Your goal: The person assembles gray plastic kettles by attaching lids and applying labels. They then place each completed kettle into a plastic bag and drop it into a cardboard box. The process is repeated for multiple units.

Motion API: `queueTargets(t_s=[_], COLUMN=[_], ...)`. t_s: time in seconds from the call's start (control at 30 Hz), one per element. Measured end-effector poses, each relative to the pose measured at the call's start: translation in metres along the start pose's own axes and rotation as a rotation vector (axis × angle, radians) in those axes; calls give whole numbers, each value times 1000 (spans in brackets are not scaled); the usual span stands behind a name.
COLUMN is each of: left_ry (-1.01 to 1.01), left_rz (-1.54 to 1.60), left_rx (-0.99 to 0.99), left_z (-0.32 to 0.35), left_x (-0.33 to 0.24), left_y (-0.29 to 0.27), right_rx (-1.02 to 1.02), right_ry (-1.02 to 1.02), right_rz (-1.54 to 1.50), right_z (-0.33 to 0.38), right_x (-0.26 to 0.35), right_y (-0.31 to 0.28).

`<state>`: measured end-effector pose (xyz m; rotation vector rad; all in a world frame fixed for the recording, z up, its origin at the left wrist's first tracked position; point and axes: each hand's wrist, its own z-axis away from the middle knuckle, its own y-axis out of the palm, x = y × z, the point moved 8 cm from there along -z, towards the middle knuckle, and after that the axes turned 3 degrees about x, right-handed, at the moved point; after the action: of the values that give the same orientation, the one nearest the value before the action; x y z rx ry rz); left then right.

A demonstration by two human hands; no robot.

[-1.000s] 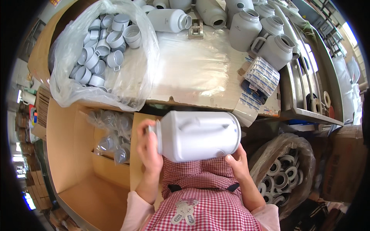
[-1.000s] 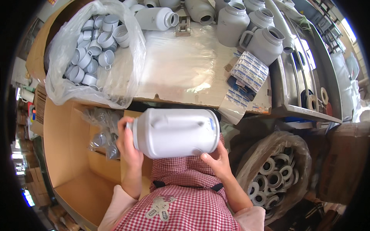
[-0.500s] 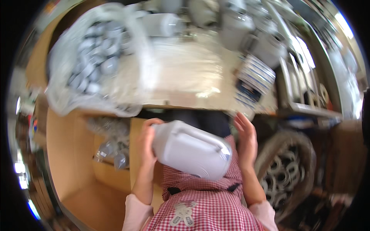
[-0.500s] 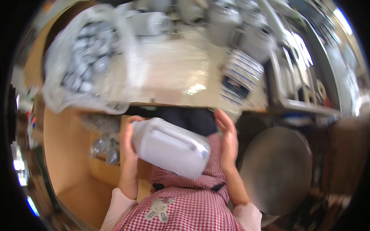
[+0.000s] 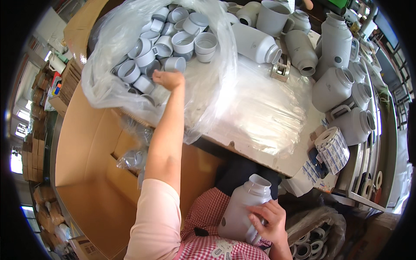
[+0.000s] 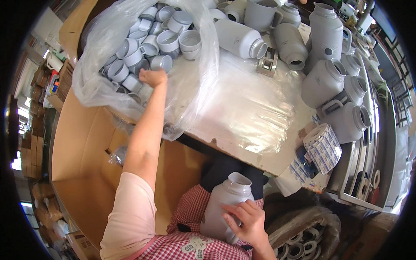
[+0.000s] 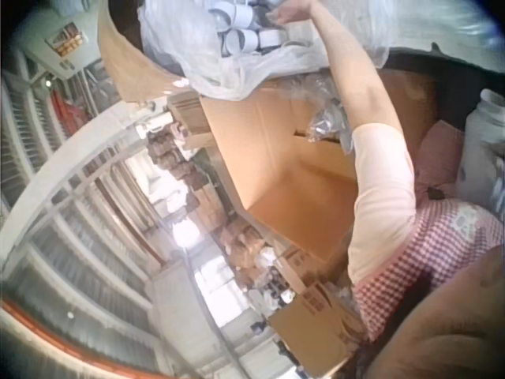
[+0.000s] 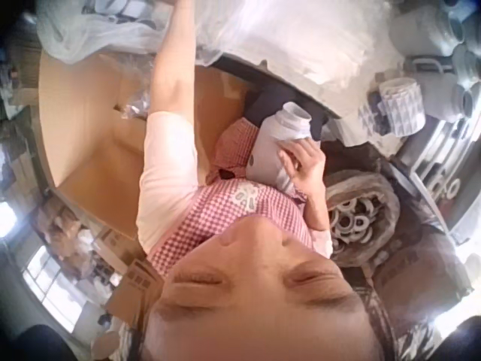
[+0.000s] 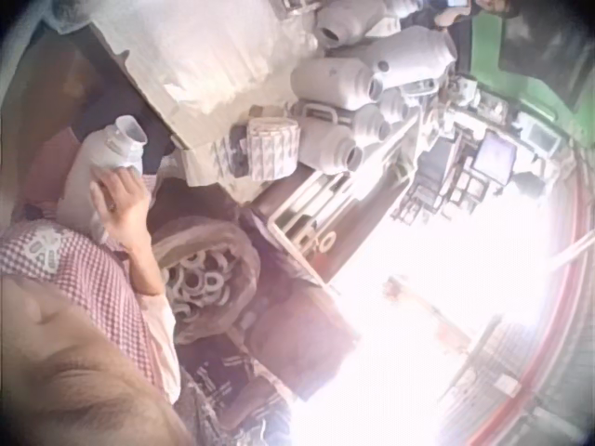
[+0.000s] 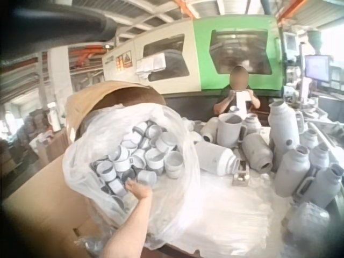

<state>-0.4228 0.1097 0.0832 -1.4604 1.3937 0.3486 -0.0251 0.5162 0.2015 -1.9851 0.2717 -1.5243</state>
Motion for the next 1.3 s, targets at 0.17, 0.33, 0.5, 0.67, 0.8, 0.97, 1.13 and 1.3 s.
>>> queueTargets(t_s=[0.17,0.33,0.5,0.67,0.8,0.97,1.13,1.3], left_ry=[117,518,997,972,808,994,1339,1055], left_rz=[72,0,-9,132,-129,285,614,637], left_rx=[231,374,478,395,519,318,955,1299], left_z=[-14,48,105,105,71,138,319,347], left_x=[12,-40,-116,-130,-124,-179,-200,-183], left_y=[16,-40,-74,-40,3,-134,-260,-275], right_rx=[3,-228,-343,-349,-389,-569,-297,-424], right_ry=[53,194,167,201,250,542,314,338], right_rz=[-139,-69,-79,-52,-34,-734,-1113,-1128], right_z=[-4,12,38,51,57,49,-3,18], right_x=[-14,-26,-20,-32,-50,-104,-110,-128], right_y=[-9,-40,-53,-56,-64,-56,-24,-27])
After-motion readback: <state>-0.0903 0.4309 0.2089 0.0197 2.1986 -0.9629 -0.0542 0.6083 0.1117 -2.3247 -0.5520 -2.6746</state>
